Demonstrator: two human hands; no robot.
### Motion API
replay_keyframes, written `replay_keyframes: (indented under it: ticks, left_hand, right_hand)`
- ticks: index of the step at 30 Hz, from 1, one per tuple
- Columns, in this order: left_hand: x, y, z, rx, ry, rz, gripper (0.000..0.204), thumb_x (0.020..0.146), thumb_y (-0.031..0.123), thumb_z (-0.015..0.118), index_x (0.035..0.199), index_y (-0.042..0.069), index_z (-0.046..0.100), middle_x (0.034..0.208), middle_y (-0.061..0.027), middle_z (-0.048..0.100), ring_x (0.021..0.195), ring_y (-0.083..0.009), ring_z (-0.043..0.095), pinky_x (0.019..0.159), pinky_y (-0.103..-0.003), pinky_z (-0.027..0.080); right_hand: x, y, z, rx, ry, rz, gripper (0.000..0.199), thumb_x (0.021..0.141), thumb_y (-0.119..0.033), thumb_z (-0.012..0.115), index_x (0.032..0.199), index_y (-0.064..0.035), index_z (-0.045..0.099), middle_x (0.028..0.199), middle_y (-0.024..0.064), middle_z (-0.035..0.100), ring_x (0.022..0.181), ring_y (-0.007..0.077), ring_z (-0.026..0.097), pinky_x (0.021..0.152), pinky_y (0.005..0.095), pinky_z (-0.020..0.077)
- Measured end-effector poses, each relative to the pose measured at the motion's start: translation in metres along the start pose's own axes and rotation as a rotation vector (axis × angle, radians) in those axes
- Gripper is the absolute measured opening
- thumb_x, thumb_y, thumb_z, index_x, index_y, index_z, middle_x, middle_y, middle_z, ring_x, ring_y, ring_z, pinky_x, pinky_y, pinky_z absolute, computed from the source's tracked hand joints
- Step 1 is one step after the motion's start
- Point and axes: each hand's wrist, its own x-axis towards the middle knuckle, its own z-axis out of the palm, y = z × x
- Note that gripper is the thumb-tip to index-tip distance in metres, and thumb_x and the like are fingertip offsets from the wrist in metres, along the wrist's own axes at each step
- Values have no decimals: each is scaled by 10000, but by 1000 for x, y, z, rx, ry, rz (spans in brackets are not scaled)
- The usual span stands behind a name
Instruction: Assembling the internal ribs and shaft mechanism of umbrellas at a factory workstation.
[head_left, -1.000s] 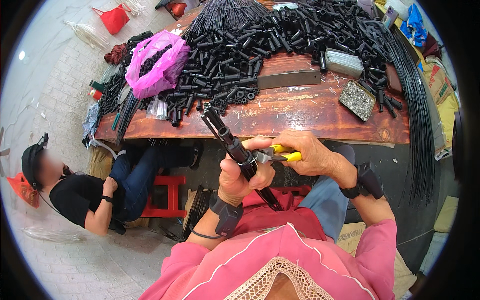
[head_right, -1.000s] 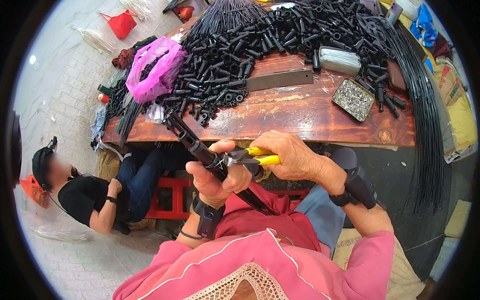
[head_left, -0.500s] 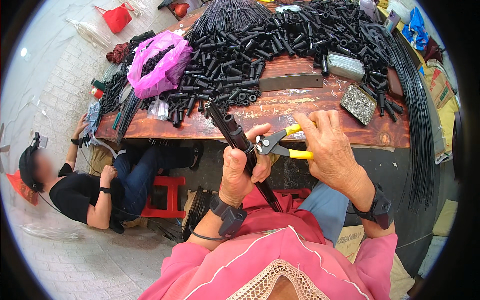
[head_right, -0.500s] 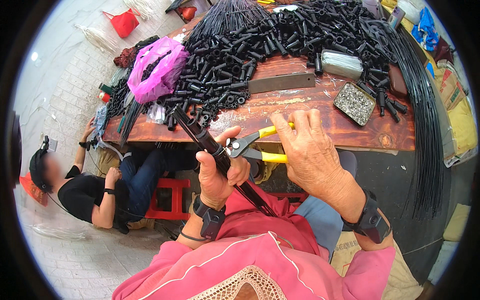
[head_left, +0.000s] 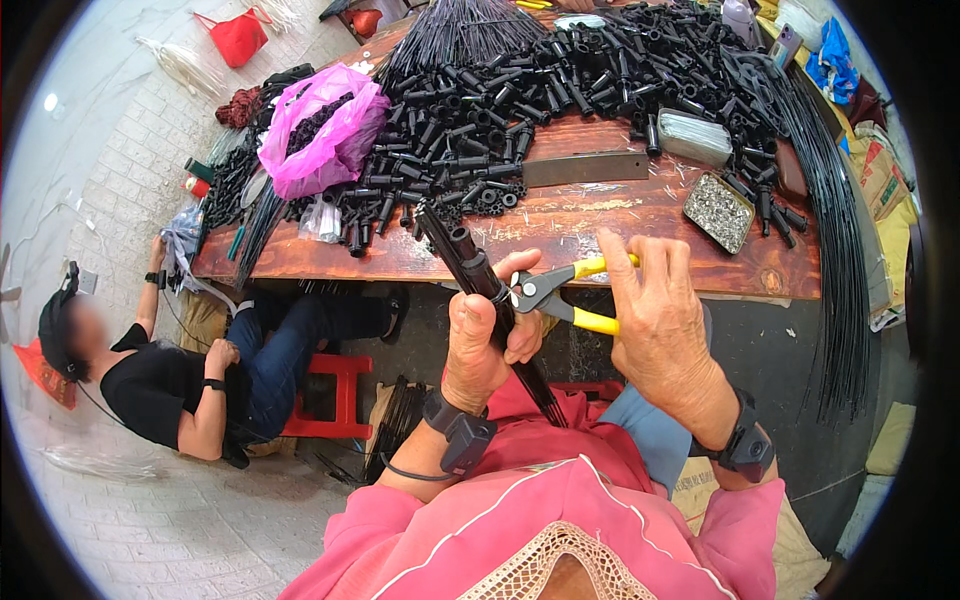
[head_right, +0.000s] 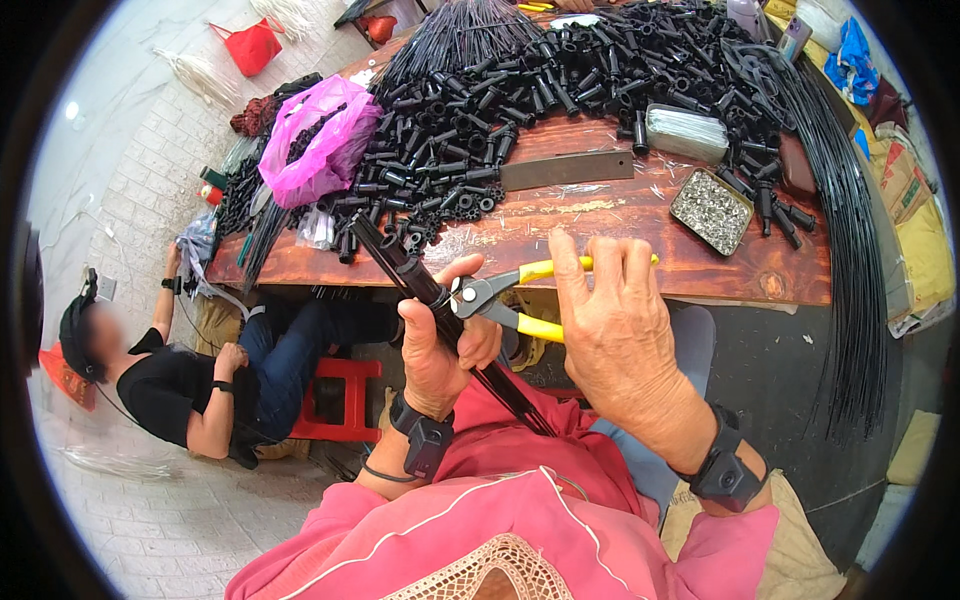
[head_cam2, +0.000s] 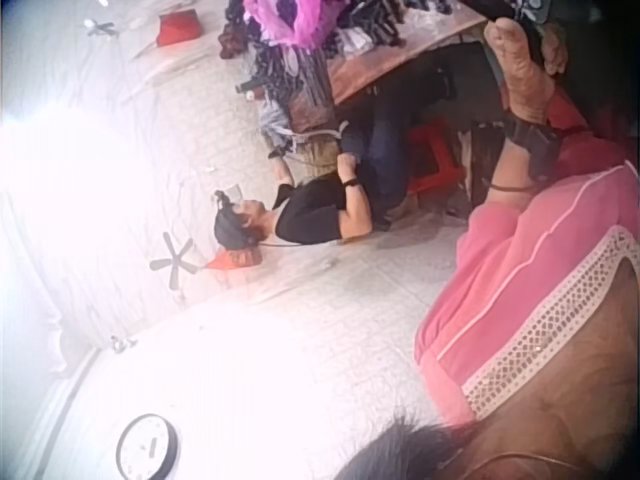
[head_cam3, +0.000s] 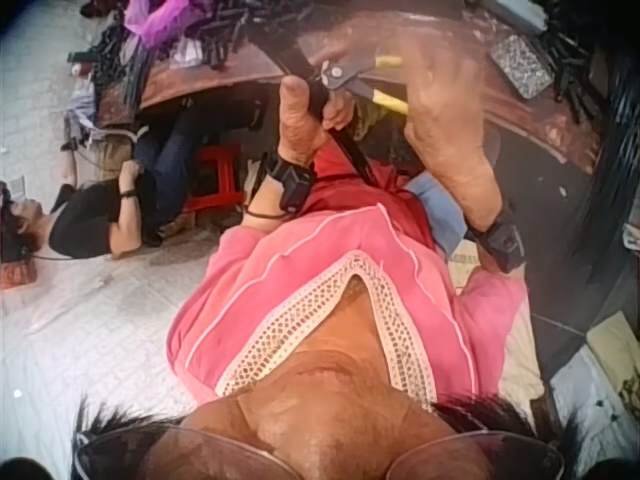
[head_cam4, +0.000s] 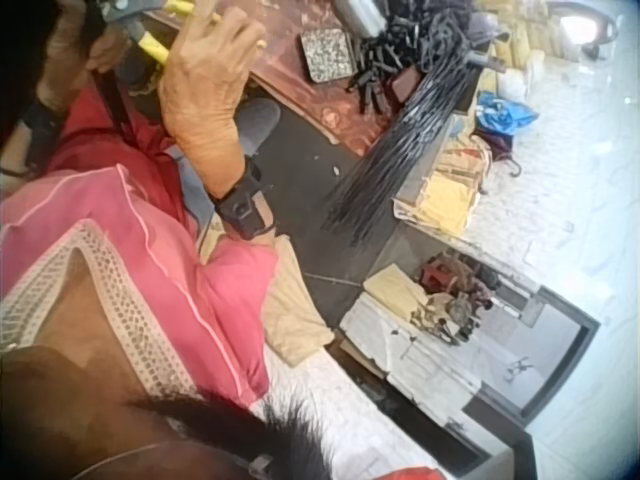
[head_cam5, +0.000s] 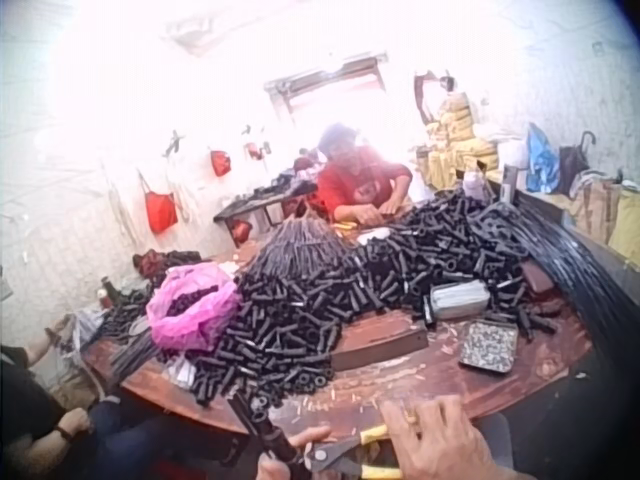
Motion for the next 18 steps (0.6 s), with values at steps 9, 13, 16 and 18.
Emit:
replay_keyframes:
  ticks: [9, 13, 16, 18]
  left_hand:
    - [-1, 4, -1, 129, 110, 8, 861, 871, 701, 463, 1401, 26, 400, 570, 39, 431, 418, -61, 343, 409, -236, 293]
    - [1, 4, 1, 157, 142, 3, 851, 872, 698, 470, 1395, 29, 412, 575, 39, 435, 419, -62, 348, 411, -237, 295]
    - [1, 3, -3, 130, 113, -8, 849, 870, 696, 473, 1397, 34, 412, 575, 41, 436, 420, -63, 350, 411, -241, 295]
    - [0, 0, -9, 90, 81, -6, 855, 870, 694, 476, 1404, 31, 403, 577, 40, 437, 420, -65, 350, 411, -242, 295]
  right_hand:
    - [-11, -23, 21, -57, 67, 145, 566, 712, -28, 632, 1260, 6, 494, 962, 153, 484, 898, 313, 490, 760, 387, 446]
    - [-16, -29, 30, -62, 92, 218, 520, 707, -20, 632, 1213, -14, 513, 943, 140, 482, 882, 305, 498, 730, 372, 457]
    - [-17, -25, 37, -12, 110, 238, 490, 691, -12, 635, 1169, -30, 527, 925, 129, 483, 872, 301, 502, 690, 369, 475]
    - [-16, -17, 37, 17, 130, 235, 479, 679, -6, 636, 1146, -37, 533, 912, 123, 484, 864, 299, 504, 664, 369, 485]
